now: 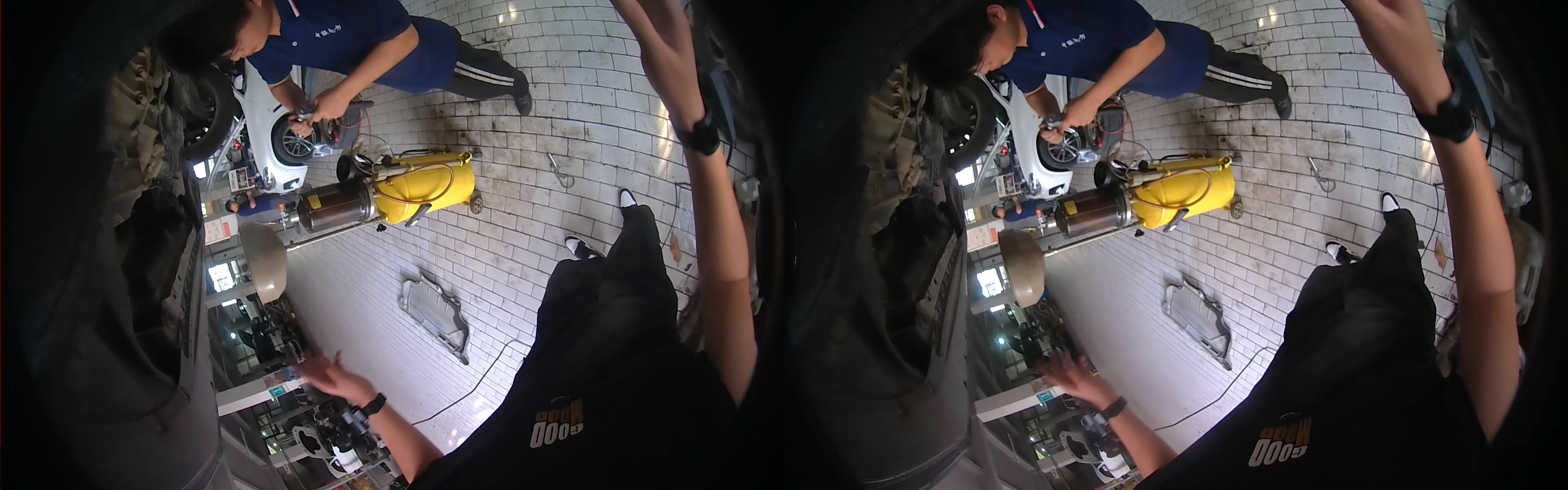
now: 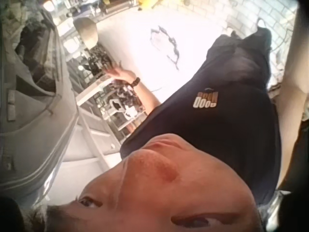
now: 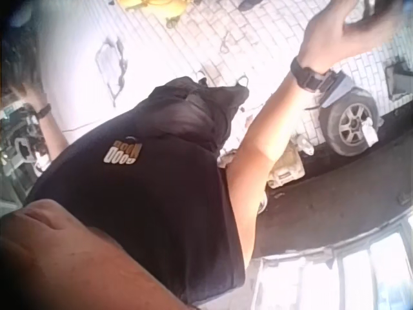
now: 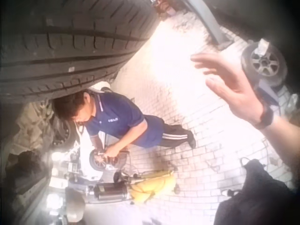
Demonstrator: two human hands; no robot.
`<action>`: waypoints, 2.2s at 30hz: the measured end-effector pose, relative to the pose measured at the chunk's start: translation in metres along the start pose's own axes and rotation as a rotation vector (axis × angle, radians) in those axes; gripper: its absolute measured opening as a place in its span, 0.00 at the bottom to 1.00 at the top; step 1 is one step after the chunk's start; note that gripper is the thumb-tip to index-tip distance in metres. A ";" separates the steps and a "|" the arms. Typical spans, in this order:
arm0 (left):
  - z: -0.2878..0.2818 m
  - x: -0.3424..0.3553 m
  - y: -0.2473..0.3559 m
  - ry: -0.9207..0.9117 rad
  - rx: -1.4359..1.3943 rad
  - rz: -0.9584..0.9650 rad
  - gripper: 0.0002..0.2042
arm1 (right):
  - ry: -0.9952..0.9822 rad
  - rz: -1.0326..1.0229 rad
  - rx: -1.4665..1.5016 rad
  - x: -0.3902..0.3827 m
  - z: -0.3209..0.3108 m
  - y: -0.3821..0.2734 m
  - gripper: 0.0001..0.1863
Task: Inspecting vehicle tires and assisting with an oil change procedure in a service bay.
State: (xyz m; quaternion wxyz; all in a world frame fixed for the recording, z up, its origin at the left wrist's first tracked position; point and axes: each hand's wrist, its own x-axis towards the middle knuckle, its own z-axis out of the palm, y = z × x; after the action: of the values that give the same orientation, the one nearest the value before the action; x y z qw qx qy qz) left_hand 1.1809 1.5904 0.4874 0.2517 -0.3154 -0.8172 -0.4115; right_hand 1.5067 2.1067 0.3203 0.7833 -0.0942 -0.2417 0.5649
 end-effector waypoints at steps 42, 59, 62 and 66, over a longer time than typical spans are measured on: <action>0.064 -0.382 -0.260 -0.124 -0.406 -1.216 0.13 | -0.609 0.530 -1.258 -0.224 -0.149 -0.057 0.13; -0.034 -0.765 -0.140 0.667 -0.345 -1.805 0.13 | -1.179 0.898 -1.141 -0.216 -0.098 -0.006 0.10; -0.025 -0.798 -0.107 0.696 -0.198 -1.816 0.11 | -1.302 0.918 -1.151 -0.198 -0.101 0.013 0.10; 0.023 -0.767 -0.064 0.834 -0.100 -1.870 0.15 | -1.423 0.987 -1.135 -0.161 -0.096 0.039 0.09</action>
State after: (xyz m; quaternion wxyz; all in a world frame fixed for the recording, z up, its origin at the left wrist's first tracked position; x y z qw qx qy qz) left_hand 1.6489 1.3437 -0.0726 0.0808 0.6060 -0.5653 -0.5538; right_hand 1.4817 1.9824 0.1769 -0.0193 -0.1827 -0.8139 0.5512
